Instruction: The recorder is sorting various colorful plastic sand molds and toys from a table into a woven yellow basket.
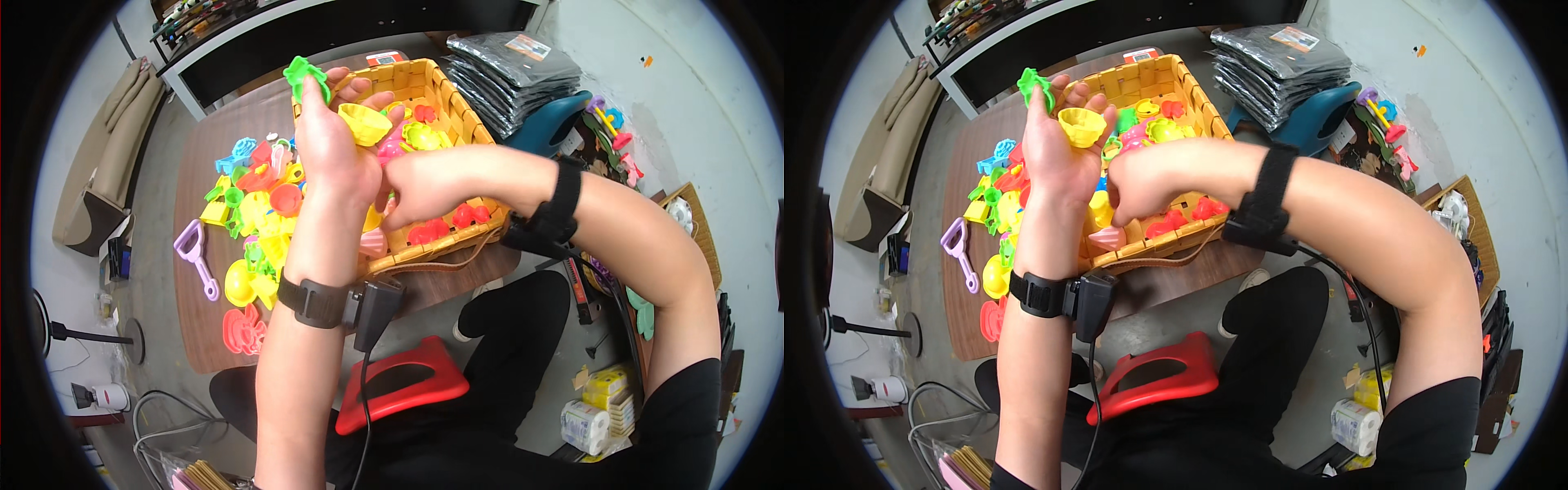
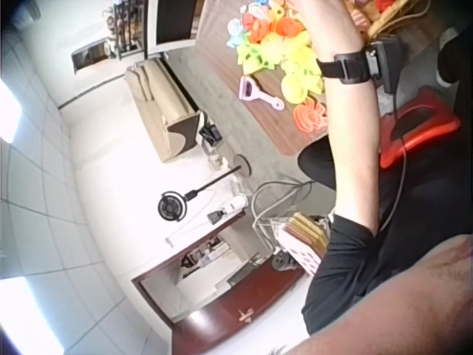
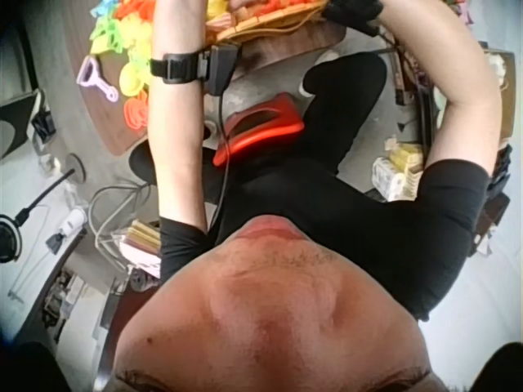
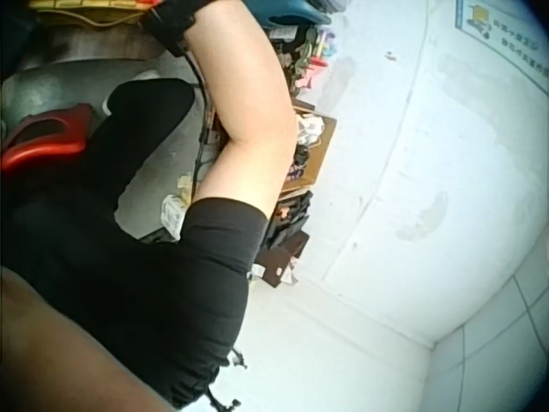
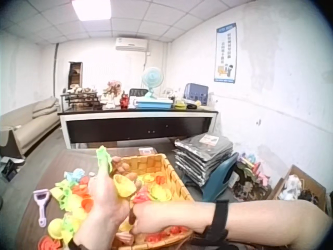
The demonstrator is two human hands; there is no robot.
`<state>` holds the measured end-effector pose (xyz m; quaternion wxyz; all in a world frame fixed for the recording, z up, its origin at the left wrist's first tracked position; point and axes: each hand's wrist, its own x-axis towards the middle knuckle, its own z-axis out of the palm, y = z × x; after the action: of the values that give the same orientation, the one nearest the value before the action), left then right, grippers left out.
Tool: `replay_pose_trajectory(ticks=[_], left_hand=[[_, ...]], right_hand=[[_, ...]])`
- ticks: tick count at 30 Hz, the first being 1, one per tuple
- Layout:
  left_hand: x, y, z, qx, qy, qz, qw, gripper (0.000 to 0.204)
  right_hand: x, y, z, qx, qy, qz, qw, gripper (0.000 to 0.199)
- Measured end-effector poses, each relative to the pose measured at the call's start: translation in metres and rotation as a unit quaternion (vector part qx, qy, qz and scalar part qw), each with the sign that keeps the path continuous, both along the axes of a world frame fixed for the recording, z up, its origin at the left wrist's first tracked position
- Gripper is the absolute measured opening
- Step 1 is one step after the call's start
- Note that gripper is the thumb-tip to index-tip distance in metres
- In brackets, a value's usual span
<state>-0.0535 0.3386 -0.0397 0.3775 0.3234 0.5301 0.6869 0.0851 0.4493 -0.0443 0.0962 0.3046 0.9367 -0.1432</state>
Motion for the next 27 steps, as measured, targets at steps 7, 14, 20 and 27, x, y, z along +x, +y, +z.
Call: replay_pose_trajectory(ticks=[7,14,20,27], left_hand=[[0.011,-0.004,-0.002,0.007,0.016,0.001,1.000,0.044],[0.031,-0.005,-0.008,0.009,0.047,-0.015,0.999,0.044],[0.031,-0.004,-0.007,0.005,0.069,-0.021,0.997,0.044],[0.033,-0.002,-0.007,0.000,0.074,-0.008,0.997,0.044]], right_hand=[[0.065,0.094,0.045,0.010,0.011,0.002,1.000,0.030],[0.075,0.075,0.054,0.015,0.038,-0.015,0.999,0.030],[0.094,0.063,0.052,0.014,0.056,-0.020,0.998,0.031],[0.096,0.084,0.056,0.012,0.057,-0.007,0.998,0.032]])
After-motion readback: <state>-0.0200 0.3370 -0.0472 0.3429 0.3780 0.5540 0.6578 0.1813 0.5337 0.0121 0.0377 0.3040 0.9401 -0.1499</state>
